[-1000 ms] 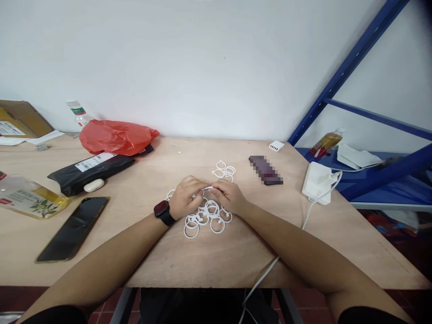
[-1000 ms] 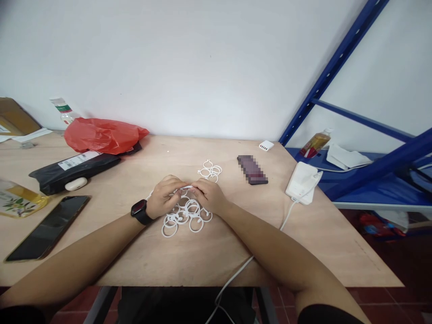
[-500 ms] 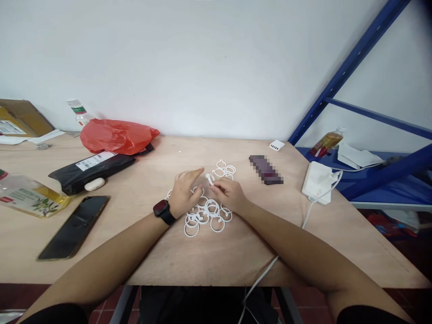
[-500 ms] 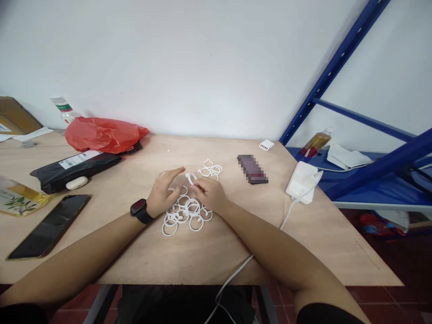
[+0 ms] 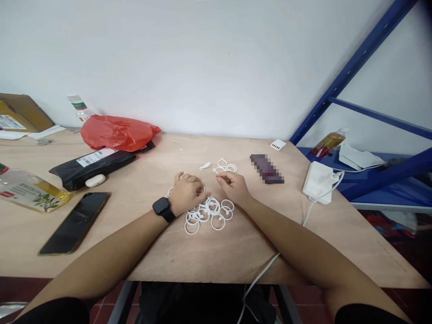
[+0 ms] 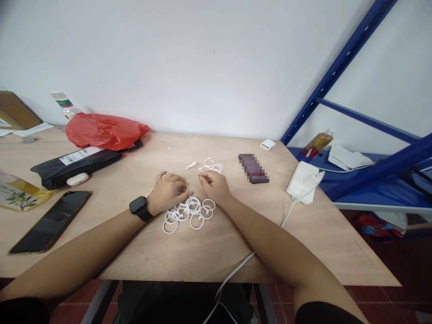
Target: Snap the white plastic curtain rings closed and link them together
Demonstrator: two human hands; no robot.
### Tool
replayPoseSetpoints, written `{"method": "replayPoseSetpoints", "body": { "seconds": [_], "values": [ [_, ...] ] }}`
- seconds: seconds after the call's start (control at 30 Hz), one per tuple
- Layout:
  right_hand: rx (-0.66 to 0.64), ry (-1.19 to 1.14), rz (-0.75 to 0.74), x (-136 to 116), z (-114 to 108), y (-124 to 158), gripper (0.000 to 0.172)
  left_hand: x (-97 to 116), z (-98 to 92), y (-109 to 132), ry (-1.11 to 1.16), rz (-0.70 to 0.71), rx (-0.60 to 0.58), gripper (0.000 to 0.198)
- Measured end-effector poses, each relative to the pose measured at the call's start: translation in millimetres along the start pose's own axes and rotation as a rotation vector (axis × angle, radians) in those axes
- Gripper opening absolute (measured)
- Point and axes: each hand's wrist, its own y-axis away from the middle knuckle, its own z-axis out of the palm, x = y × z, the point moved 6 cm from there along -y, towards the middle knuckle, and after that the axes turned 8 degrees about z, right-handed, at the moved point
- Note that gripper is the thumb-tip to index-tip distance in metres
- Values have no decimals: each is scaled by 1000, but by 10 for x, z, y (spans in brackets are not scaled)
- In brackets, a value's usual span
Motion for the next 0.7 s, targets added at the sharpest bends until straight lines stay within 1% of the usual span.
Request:
{"method": "replayPoseSetpoints", "body": {
  "seconds": [0.1, 0.27, 0.33, 0.43, 0.6, 0.7],
  "values": [
    [-32, 49, -64, -72, 29, 30, 16, -3, 6, -4, -4, 0, -11, 32],
    [-57, 46, -72, -65, 37, 24, 15, -24, 13, -7, -5, -2, 14, 27],
    [-79, 38, -78, -62, 46, 23, 17, -32, 13, -9, 1, 2, 39, 30],
    [-140, 54, -128, -96, 78, 41, 21, -36, 6, -9, 15, 16, 83, 33],
    [-264, 109, -261, -171, 168, 95, 35, -24, -66, 2, 54, 31, 198, 27],
    [-282, 127, -309, -190, 183, 109, 32, -8, -107, 10, 77, 39, 236, 23]
  ]
}}
